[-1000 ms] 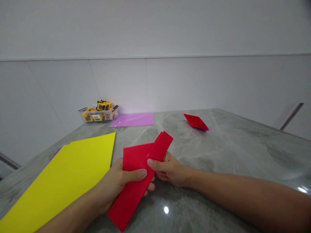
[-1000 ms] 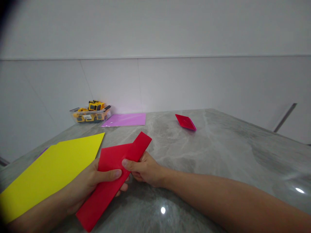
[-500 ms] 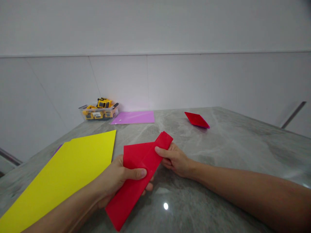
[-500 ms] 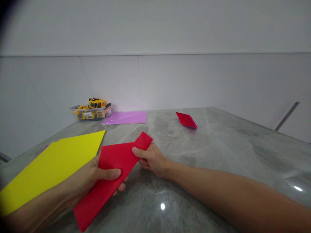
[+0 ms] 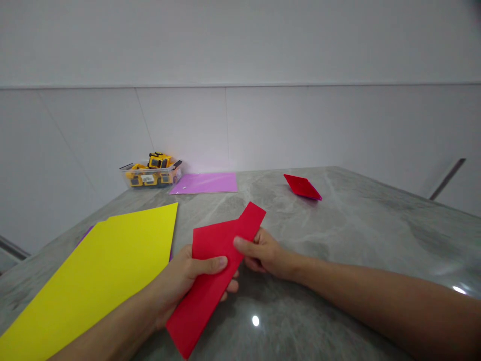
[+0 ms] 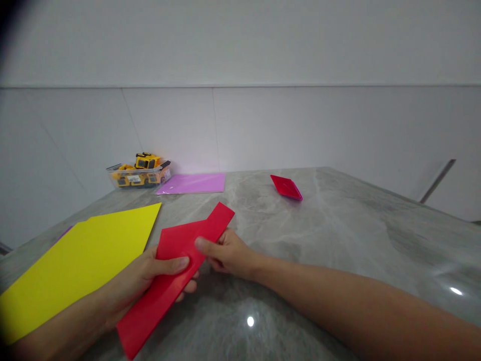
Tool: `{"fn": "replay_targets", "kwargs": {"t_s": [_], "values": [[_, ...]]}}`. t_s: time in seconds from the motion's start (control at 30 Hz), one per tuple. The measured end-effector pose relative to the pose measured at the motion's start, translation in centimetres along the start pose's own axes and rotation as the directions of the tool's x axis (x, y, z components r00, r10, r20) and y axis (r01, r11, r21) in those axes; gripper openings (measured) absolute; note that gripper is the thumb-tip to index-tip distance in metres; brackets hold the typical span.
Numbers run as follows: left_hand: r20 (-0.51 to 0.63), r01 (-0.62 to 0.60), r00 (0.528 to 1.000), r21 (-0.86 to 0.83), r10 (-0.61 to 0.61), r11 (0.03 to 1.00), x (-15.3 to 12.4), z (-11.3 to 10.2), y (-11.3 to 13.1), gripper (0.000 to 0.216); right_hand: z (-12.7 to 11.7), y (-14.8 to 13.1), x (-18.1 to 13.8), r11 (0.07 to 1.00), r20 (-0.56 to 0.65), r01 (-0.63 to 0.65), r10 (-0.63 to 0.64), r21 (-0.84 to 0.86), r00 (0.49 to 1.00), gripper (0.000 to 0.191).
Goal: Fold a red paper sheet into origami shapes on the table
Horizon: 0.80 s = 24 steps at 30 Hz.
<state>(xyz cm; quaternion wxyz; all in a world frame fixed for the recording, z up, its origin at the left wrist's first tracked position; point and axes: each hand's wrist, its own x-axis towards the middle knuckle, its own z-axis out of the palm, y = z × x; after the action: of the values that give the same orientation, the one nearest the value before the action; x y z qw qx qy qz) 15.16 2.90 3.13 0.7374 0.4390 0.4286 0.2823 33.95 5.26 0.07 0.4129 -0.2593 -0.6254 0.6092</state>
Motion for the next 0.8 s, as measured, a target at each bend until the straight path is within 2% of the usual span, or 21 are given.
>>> {"fn": "replay_targets", "kwargs": {"t_s": [0.07, 0.17, 0.5, 0.6, 0.7, 0.8], "values": [[0.013, -0.008, 1.0, 0.014, 0.008, 1.0, 0.0, 0.3, 0.0, 0.027, 0.3, 0.0, -0.3, 0.999, 0.134, -0.026, 0.031, -0.042, 0.99, 0.054], [0.035, -0.023, 0.999, 0.001, 0.023, 1.0, 0.0, 0.5, 0.1, 0.027, 0.3, 0.0, -0.5, 0.998, 0.207, 0.004, 0.009, -0.061, 0.978, 0.054], [0.154, 0.122, 0.984, -0.184, -0.094, 0.975, 0.2, -0.3, -1.0, 0.029, 0.0, 0.3, -0.5, 0.997, 0.228, -0.012, 0.029, -0.078, 0.973, 0.061], [0.173, 0.111, 0.981, -0.165, -0.082, 0.98, 0.3, -0.4, -1.4, 0.036, 0.0, 0.4, -0.5, 0.997, 0.243, -0.037, 0.053, -0.07, 0.969, 0.065], [0.189, 0.055, 0.982, -0.137, -0.029, 0.989, 0.5, -0.4, -1.5, 0.029, -0.2, 0.5, -0.4, 0.993, 0.226, -0.068, 0.087, -0.093, 0.97, 0.068], [0.195, 0.042, 0.981, -0.102, -0.022, 0.994, 0.6, -0.3, -1.5, 0.024, -0.3, 0.5, -0.2, 0.997, 0.187, -0.034, 0.047, -0.074, 0.981, 0.067]]}}
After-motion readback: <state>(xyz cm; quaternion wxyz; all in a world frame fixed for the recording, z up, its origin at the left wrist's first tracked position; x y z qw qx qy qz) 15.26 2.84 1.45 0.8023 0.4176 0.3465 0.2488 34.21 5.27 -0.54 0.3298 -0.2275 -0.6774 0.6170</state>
